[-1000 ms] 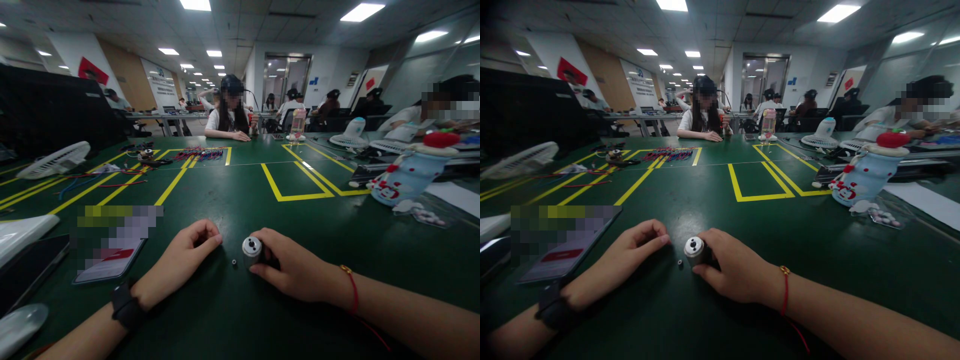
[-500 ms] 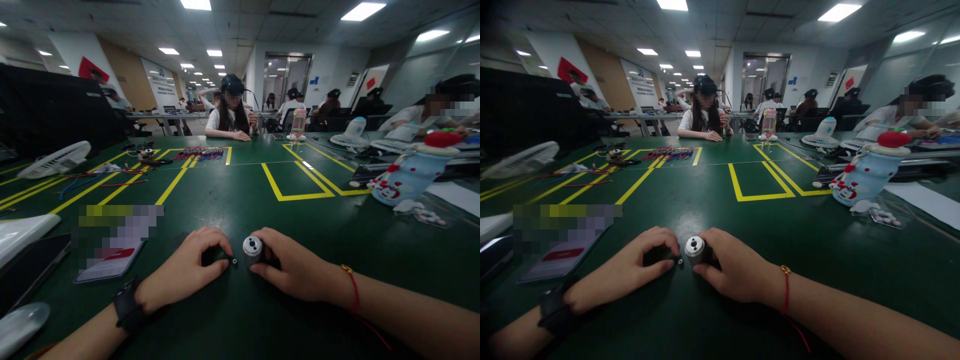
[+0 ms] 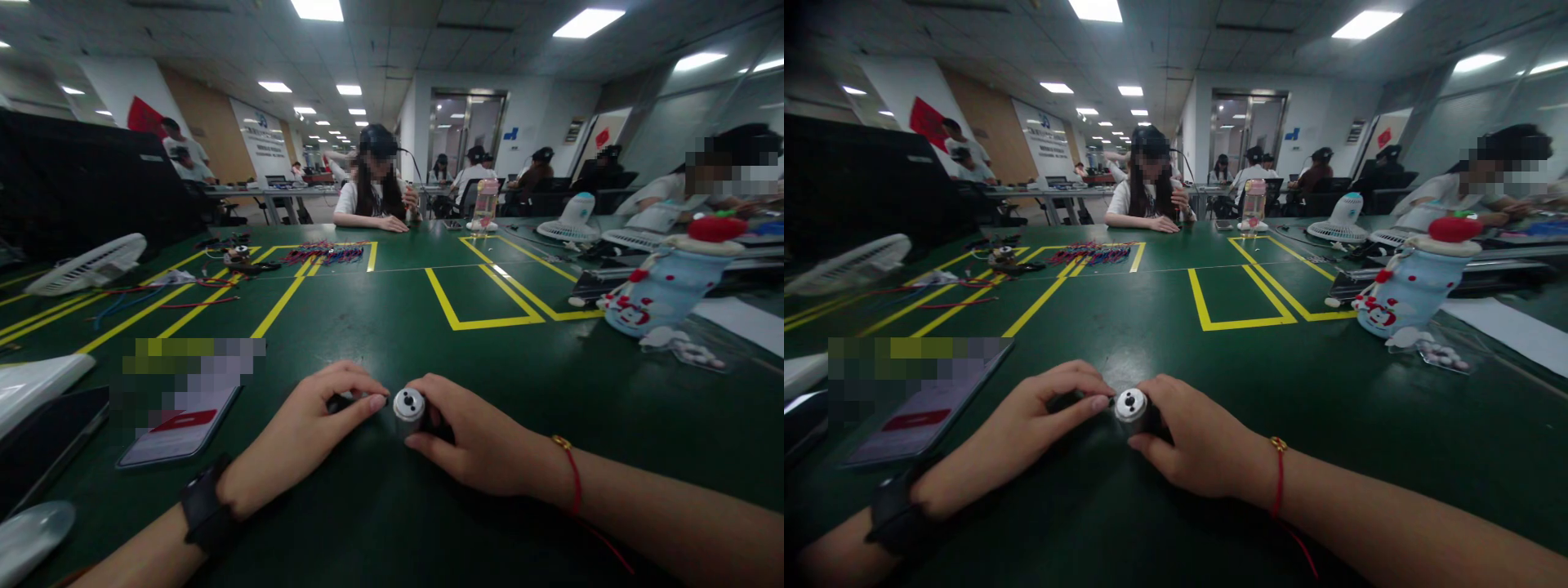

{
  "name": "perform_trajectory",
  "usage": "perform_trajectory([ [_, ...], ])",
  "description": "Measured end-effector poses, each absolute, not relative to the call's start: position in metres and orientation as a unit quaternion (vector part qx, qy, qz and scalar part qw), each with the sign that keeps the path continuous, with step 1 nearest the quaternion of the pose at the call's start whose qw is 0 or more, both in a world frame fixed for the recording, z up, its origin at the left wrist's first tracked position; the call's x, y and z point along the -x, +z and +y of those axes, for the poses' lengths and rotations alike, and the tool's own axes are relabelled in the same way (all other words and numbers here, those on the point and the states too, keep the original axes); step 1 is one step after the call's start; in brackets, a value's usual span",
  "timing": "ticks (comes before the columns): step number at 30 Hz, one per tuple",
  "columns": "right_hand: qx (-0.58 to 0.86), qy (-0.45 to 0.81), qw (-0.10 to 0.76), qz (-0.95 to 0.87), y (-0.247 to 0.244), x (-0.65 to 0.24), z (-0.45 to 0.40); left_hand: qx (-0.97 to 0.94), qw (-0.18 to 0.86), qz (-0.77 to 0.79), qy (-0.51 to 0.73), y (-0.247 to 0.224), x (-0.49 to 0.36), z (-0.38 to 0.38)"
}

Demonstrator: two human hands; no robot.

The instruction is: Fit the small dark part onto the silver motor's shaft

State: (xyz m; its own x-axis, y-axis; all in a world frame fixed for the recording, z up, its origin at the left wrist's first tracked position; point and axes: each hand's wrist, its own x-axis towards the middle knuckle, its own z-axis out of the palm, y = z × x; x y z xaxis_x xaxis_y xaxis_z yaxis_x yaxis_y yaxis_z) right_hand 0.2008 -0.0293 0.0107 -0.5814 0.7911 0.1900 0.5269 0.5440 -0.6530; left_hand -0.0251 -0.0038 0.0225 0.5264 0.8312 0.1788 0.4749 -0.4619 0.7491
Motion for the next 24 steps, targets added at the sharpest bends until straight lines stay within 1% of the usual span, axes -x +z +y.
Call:
perform_trajectory([
  [5, 0.389, 0.275, 0.245, -0.844, 0.009, -0.200, -0.029, -0.799, 0.291, 0.406, 0.334, 0.031, 0.011, -0.010],
  [24, 0.386, 0.266, 0.250, -0.847, 0.006, -0.199, -0.028, -0.831, 0.260, 0.393, 0.296, 0.036, 0.002, -0.015],
])
